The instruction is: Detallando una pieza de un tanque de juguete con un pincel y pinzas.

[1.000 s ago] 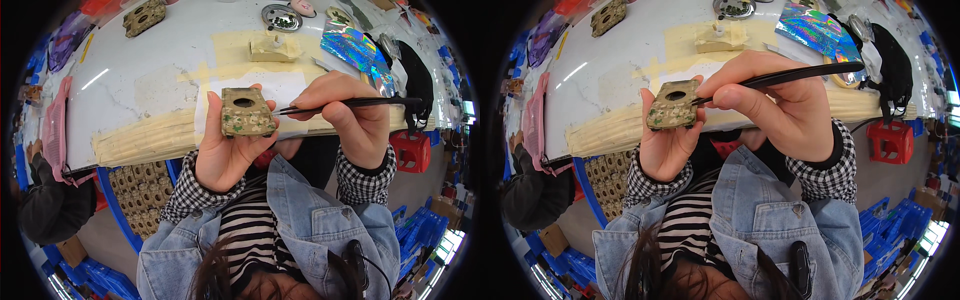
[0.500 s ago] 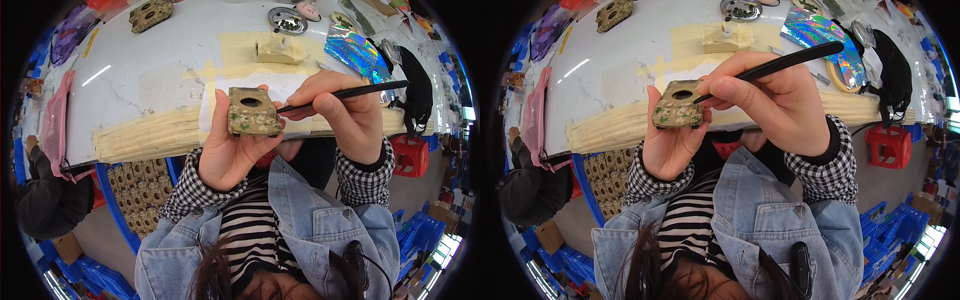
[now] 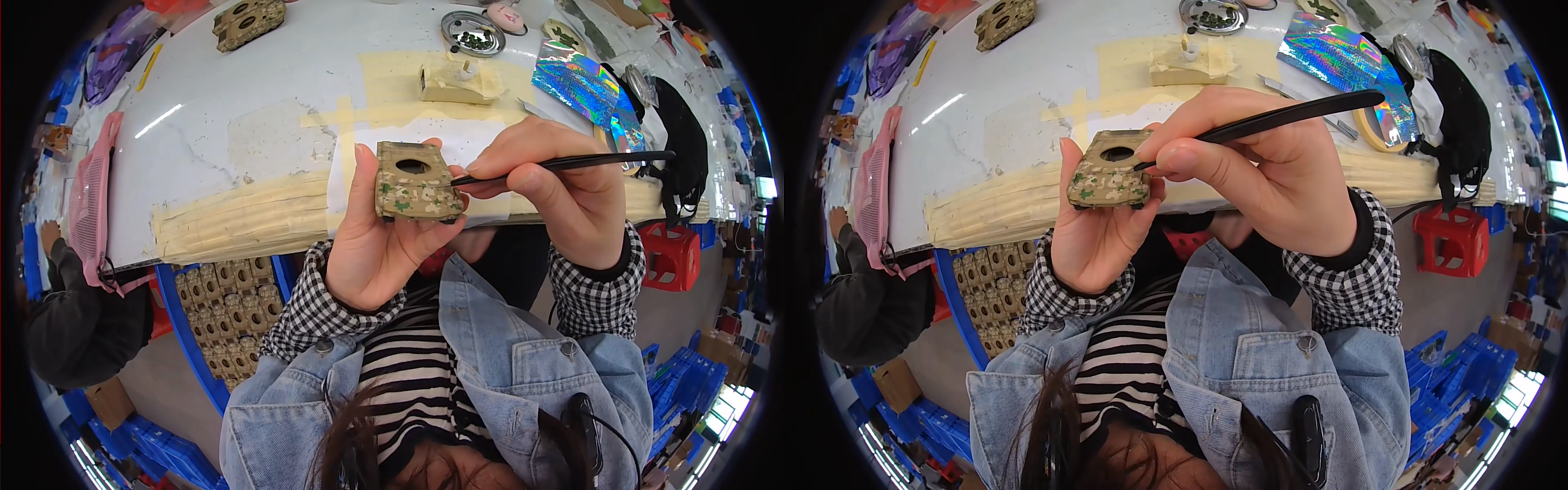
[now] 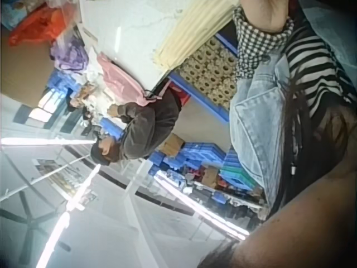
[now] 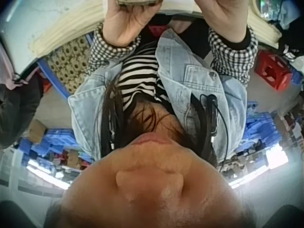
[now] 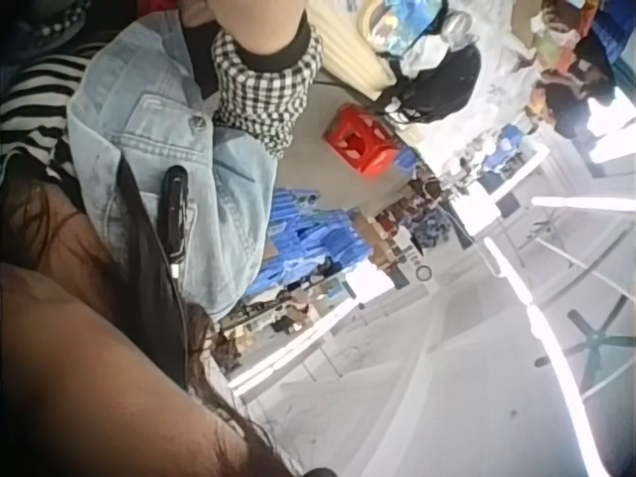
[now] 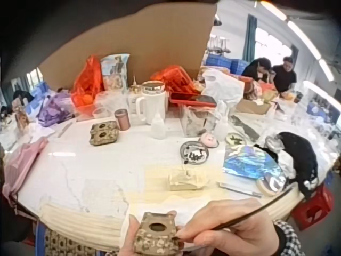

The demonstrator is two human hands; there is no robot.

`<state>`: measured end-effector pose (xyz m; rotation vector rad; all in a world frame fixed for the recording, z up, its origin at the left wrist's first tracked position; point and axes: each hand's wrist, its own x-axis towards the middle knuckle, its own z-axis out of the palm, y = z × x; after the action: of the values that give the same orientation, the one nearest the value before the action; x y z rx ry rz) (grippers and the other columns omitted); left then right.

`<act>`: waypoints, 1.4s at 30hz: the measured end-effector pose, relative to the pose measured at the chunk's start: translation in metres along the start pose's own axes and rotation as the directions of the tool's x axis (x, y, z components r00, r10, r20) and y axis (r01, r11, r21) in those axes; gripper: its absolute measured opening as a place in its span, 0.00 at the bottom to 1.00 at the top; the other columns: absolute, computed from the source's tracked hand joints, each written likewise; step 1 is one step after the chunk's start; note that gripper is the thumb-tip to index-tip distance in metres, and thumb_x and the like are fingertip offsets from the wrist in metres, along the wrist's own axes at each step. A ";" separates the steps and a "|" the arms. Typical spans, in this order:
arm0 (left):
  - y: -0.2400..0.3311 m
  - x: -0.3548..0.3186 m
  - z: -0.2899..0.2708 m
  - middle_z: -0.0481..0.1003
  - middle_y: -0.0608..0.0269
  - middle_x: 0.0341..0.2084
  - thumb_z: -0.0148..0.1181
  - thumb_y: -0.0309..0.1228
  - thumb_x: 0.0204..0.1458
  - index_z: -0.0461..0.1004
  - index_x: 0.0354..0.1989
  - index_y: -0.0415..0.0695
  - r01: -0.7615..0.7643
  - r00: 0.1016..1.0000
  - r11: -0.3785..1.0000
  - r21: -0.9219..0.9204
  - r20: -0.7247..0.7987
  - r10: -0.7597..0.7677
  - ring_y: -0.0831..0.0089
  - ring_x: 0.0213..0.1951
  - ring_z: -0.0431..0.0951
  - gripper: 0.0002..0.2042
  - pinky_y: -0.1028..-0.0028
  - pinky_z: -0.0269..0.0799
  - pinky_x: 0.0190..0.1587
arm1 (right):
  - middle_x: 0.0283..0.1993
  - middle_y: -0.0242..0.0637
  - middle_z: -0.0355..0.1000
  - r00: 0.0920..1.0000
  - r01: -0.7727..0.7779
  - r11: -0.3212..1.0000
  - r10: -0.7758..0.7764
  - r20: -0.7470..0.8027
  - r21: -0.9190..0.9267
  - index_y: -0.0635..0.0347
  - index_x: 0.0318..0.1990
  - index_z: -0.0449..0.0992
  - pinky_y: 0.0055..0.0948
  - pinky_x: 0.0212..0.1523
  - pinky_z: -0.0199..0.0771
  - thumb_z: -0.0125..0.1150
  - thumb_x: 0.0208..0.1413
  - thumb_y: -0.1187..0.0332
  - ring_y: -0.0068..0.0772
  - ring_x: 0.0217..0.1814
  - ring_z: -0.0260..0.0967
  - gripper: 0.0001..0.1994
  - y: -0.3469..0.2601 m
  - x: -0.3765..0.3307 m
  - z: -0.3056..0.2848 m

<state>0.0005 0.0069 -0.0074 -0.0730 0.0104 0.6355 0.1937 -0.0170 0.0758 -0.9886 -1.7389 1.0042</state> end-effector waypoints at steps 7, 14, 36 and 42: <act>0.000 0.001 -0.001 0.65 0.47 0.51 0.36 0.57 0.56 0.46 0.63 0.39 0.007 1.000 1.000 -0.027 0.022 -0.006 0.57 0.53 0.67 0.36 0.64 0.73 0.52 | 0.35 0.46 0.72 0.996 0.091 0.989 -0.090 0.015 -0.120 0.72 0.37 0.74 0.26 0.36 0.75 0.52 0.58 0.68 0.33 0.36 0.72 0.12 0.000 0.003 -0.001; -0.001 0.001 0.000 0.65 0.46 0.51 0.35 0.57 0.56 0.45 0.63 0.39 0.001 1.000 0.999 -0.034 0.025 -0.001 0.56 0.53 0.68 0.36 0.64 0.73 0.52 | 0.31 0.37 0.74 0.993 0.070 0.995 -0.076 -0.091 -0.066 0.65 0.34 0.77 0.24 0.33 0.68 0.59 0.51 0.74 0.30 0.32 0.70 0.05 0.000 0.002 0.005; -0.003 0.002 0.001 0.64 0.47 0.52 0.35 0.55 0.57 0.50 0.61 0.39 -0.054 0.999 0.999 0.007 -0.002 0.054 0.59 0.53 0.69 0.33 0.63 0.73 0.52 | 0.32 0.39 0.73 0.977 0.184 0.893 -0.210 -0.018 -0.409 0.63 0.36 0.77 0.28 0.33 0.72 0.65 0.45 0.70 0.36 0.33 0.73 0.10 -0.008 -0.004 0.011; -0.004 0.002 0.006 0.68 0.51 0.49 0.36 0.55 0.57 0.57 0.57 0.43 -0.041 0.997 0.997 0.059 -0.066 0.045 0.61 0.51 0.71 0.29 0.64 0.73 0.52 | 0.33 0.39 0.73 0.970 0.219 0.869 -0.242 0.006 -0.444 0.61 0.36 0.77 0.27 0.30 0.73 0.65 0.43 0.69 0.36 0.32 0.73 0.11 -0.007 -0.005 0.010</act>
<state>0.0046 0.0059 -0.0016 -0.0380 0.0955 0.6748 0.1841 -0.0263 0.0775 -1.0379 -2.0351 0.4297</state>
